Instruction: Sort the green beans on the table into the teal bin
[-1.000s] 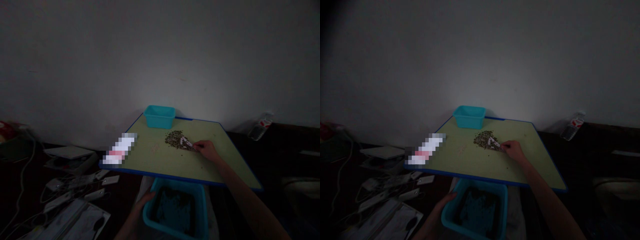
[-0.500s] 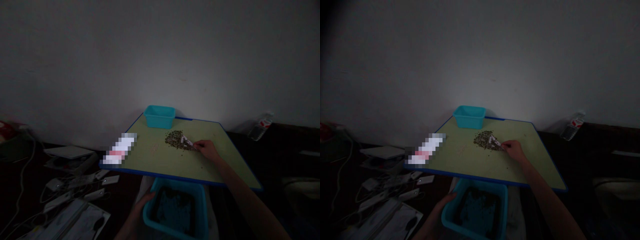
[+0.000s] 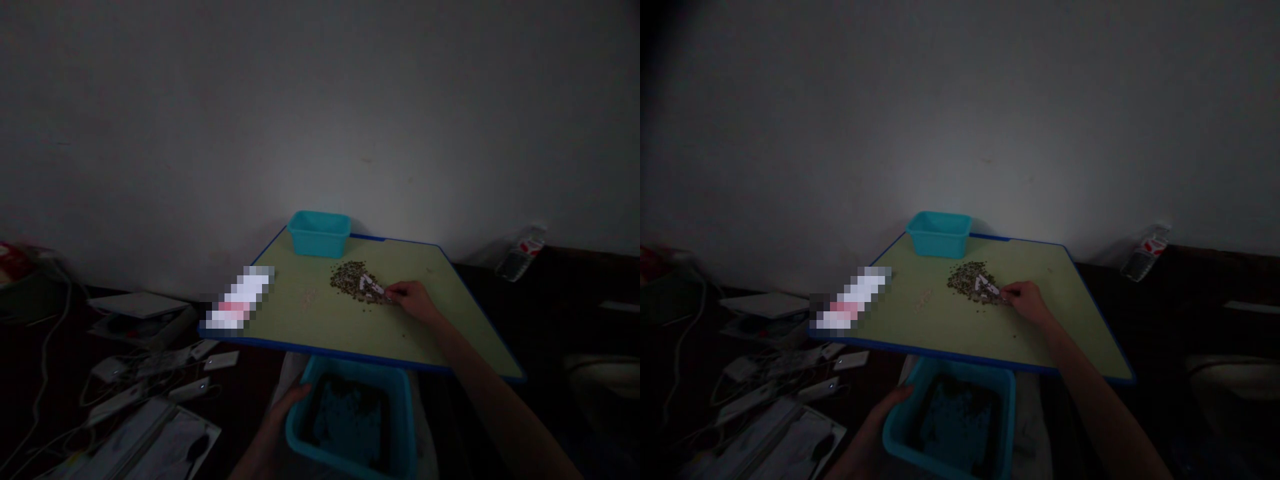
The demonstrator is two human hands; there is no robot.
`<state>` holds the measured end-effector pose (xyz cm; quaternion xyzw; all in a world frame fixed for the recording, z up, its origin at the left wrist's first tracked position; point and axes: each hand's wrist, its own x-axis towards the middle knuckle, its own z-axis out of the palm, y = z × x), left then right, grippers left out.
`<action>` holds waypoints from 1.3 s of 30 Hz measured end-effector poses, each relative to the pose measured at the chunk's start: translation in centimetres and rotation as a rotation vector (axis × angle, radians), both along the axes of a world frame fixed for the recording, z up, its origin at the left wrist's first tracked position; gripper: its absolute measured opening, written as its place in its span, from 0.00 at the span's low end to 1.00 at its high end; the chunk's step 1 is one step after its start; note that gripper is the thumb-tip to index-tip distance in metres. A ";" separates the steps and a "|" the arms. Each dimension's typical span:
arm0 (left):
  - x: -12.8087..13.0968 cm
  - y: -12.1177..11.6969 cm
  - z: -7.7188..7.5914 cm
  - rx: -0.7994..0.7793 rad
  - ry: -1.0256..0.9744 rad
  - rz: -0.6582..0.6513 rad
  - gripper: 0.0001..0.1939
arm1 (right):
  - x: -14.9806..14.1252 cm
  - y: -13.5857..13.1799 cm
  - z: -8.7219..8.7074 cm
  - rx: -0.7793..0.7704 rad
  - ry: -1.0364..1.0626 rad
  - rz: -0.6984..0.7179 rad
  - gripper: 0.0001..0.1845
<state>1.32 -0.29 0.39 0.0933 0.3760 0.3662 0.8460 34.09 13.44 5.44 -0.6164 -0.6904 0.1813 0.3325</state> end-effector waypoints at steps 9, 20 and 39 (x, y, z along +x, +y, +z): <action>0.1 0.2 -0.4 0.046 -0.012 0.038 0.41 | 0.1 0.0 0.0 -0.021 0.012 0.025 0.12; 0.1 0.0 -0.1 0.010 0.028 0.023 0.38 | 0.0 -0.2 0.2 -0.013 -0.005 0.051 0.12; 0.0 0.1 -0.5 0.064 0.001 0.003 0.38 | -0.1 -0.4 0.6 -0.041 0.045 0.104 0.12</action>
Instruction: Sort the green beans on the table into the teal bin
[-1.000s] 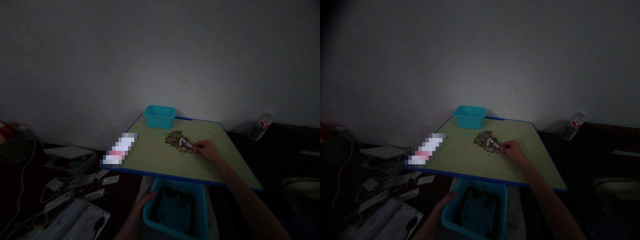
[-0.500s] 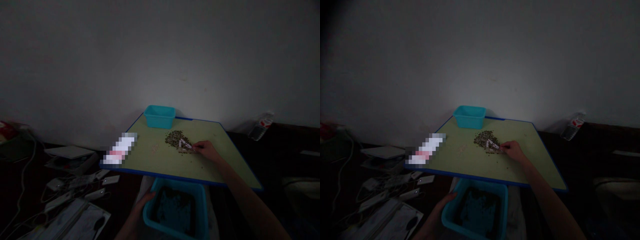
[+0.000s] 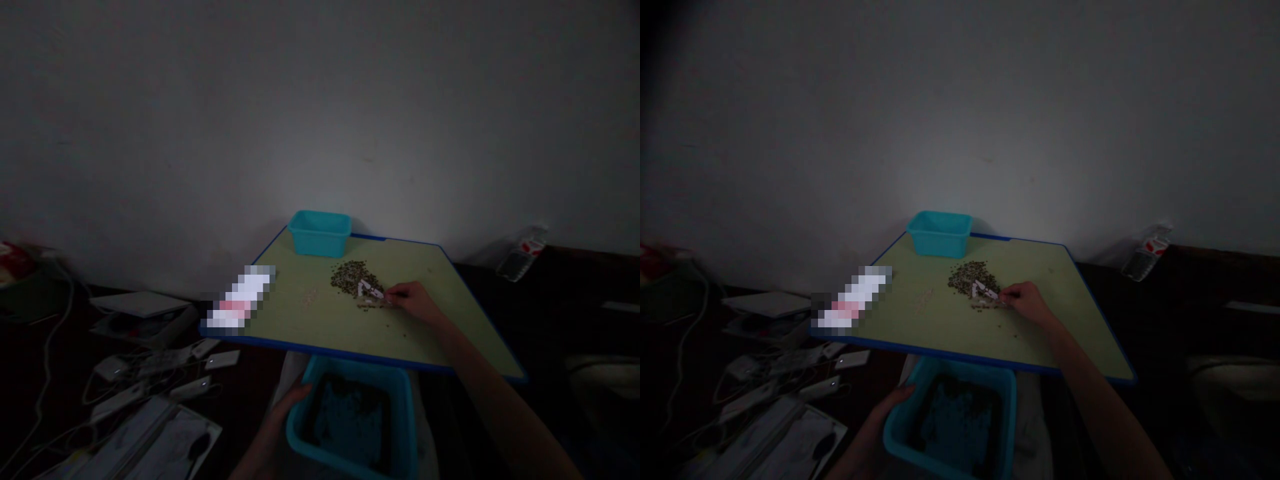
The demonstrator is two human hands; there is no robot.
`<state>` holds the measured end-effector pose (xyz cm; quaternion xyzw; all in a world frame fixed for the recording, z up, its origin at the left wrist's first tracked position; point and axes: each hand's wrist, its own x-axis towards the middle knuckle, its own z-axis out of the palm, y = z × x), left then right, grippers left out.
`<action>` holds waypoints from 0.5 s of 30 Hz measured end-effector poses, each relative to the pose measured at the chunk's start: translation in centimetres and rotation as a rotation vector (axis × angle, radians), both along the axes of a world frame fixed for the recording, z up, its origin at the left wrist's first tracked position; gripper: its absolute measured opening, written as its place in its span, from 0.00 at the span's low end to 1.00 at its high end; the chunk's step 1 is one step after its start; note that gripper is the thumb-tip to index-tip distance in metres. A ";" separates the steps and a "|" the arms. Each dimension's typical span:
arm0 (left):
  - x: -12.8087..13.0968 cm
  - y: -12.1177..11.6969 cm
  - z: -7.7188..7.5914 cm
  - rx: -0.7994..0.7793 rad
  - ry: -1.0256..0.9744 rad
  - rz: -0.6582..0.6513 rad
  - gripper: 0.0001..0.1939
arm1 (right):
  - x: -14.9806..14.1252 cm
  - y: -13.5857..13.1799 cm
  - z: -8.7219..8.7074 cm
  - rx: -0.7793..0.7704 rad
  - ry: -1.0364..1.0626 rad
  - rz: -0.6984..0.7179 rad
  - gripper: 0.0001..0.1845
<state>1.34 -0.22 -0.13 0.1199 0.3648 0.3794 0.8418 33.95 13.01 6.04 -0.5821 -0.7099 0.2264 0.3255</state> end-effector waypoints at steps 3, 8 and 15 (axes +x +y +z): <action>0.0 0.0 0.0 0.007 -0.001 0.001 0.38 | 0.0 0.0 0.0 0.003 0.002 0.010 0.12; 0.0 -0.1 0.1 -0.022 -0.003 -0.008 0.39 | 0.2 0.1 -0.2 0.007 -0.012 0.002 0.12; 0.0 -0.1 0.1 0.007 -0.014 0.005 0.39 | 0.3 0.3 -0.4 0.011 -0.016 -0.015 0.13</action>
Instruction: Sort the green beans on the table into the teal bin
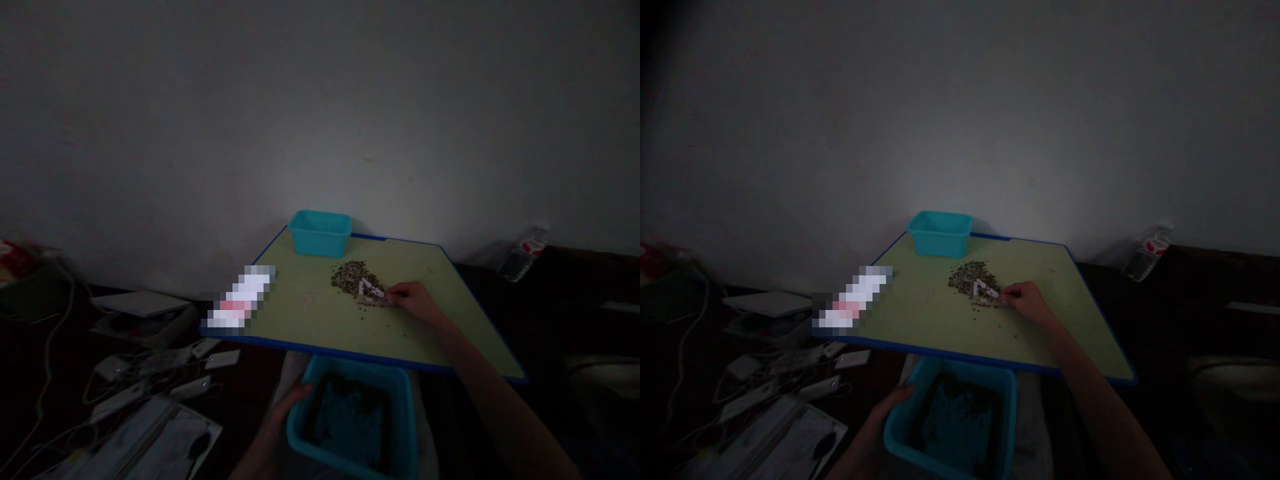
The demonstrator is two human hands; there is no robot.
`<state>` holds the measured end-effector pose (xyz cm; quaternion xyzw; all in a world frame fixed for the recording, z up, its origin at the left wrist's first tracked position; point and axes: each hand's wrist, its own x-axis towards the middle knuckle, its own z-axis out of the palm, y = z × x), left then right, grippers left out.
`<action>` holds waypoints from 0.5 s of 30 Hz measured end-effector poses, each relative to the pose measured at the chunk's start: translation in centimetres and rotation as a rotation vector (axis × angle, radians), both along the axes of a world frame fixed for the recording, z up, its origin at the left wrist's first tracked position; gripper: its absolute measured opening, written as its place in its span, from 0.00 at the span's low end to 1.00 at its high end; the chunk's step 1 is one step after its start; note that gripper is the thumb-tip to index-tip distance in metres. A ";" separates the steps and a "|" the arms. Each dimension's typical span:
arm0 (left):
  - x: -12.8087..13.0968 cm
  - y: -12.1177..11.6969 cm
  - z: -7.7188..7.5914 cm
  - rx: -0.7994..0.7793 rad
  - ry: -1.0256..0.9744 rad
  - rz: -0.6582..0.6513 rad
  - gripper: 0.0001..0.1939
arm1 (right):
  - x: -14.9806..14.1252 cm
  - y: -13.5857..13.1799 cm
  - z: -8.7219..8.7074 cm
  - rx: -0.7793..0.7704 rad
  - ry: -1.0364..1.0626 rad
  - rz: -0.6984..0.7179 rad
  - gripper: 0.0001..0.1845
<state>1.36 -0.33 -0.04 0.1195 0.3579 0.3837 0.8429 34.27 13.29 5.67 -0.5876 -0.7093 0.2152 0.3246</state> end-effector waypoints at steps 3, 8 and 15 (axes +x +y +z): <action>0.0 0.0 0.3 0.008 0.003 0.004 0.38 | 0.0 0.1 -0.2 0.008 0.002 -0.033 0.14; 0.0 0.0 0.4 -0.028 0.027 -0.008 0.38 | 0.1 0.1 -0.3 -0.004 0.026 -0.045 0.14; 0.0 0.0 0.3 -0.008 0.014 -0.009 0.37 | 0.2 0.2 -0.4 -0.006 -0.001 -0.024 0.14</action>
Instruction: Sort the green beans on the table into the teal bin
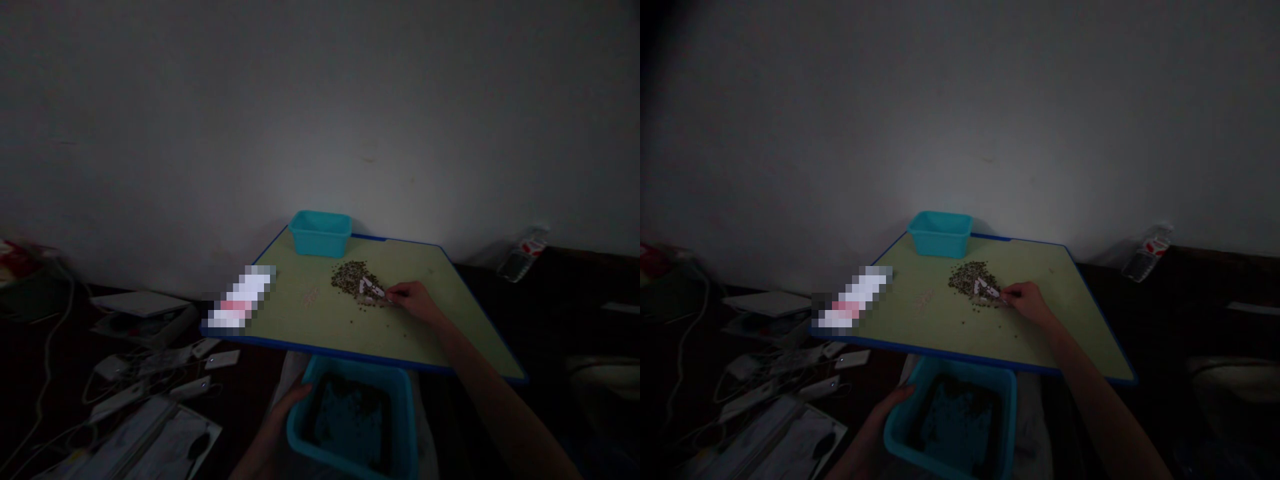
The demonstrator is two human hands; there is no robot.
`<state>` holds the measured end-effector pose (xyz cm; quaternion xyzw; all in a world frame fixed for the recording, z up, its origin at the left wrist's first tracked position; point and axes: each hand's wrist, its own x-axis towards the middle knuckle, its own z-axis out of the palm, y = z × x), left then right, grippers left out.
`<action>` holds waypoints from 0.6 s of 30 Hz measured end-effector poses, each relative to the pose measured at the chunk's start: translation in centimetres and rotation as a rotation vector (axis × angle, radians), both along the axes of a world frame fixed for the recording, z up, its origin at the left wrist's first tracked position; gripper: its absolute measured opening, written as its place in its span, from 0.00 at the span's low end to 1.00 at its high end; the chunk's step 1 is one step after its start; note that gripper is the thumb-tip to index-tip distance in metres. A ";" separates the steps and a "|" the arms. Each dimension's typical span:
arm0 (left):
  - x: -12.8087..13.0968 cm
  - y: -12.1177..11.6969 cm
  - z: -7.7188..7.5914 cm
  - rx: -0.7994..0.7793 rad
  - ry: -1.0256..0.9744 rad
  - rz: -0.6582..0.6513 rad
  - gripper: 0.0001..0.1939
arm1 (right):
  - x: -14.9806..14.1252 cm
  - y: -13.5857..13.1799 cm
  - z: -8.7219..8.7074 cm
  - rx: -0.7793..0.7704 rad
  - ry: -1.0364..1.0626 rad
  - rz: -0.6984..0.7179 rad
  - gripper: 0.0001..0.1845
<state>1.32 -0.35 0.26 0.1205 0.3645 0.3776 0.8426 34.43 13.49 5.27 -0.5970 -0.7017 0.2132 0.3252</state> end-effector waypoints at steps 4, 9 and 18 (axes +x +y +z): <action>0.0 0.0 -0.1 -0.008 0.001 0.002 0.37 | 0.1 0.1 -0.1 0.014 -0.011 0.005 0.14; -0.1 0.0 -0.4 -0.027 -0.009 -0.006 0.37 | 0.1 0.1 -0.2 0.018 -0.007 0.038 0.13; -0.1 0.1 -1.0 -0.008 -0.029 0.006 0.37 | -0.2 -0.2 0.2 0.010 -0.004 0.022 0.13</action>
